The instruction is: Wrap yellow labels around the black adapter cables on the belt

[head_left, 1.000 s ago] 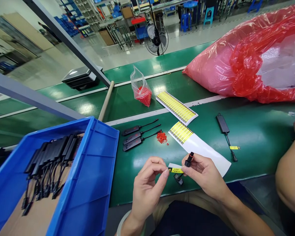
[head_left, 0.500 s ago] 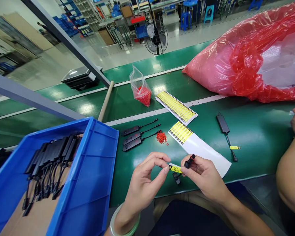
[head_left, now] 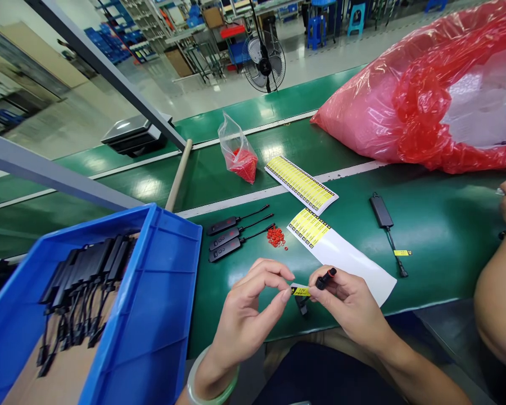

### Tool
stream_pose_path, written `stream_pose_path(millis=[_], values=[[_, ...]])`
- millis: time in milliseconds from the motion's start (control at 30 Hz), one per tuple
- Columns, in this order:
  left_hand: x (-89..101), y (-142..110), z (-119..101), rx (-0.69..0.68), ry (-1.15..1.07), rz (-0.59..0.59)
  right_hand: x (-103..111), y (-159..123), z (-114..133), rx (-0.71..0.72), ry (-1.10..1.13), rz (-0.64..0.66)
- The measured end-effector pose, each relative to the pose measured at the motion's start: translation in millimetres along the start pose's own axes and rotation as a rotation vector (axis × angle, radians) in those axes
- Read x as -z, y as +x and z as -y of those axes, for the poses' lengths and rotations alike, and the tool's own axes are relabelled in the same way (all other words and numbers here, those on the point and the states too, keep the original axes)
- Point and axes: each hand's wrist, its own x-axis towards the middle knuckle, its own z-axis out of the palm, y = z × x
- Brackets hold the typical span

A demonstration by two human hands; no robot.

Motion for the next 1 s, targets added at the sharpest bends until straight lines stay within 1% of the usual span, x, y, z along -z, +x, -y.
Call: stream_pose_path(millis=[100, 167, 300, 367, 433, 567, 700, 733, 800, 900, 1000], values=[[-1.7, -3.7, 3.9, -0.054, 0.065, -0.072, -0.1, 1.7, 1.7, 0.108, -0.026, -0.033], [-2.8, -5.5, 5.8, -0.095, 0.101, -0.09, 0.0, 2.9, 2.8, 0.154, -0.05, -0.052], [-2.6, -6.4, 5.5, -0.173, 0.16, -0.073, 0.6, 4.4, 2.4, 0.085, -0.018, -0.036], [-1.2, -6.5, 4.9, -0.179, 0.172, -0.075, 0.7, 4.7, 0.7, 0.062, -0.002, -0.026], [-0.1, -6.8, 5.4, -0.155, 0.165, -0.09, 0.5, 5.0, -1.4, 0.067, -0.002, -0.032], [-5.6, -9.2, 13.1, -0.104, 0.058, -0.143, -0.3, 5.6, -3.5, 0.117, -0.03, -0.046], [-27.0, -15.9, 25.9, -0.131, -0.218, -0.288, -1.1, 7.0, -1.8, 0.174, -0.006, -0.071], [-33.5, -18.4, 28.3, -0.112, -0.276, -0.327, -1.4, 7.4, -1.1, 0.185, 0.009, -0.078], [-45.3, -23.2, 30.8, -0.017, -0.351, -0.371, -2.6, 8.0, 0.1, 0.199, 0.027, -0.082], [-55.8, -27.1, 29.2, 0.131, -0.366, -0.35, -5.3, 8.3, 1.4, 0.208, 0.009, -0.081], [-56.0, -25.0, 25.7, 0.157, -0.312, -0.3, -5.8, 8.8, 2.2, 0.225, -0.049, -0.072]])
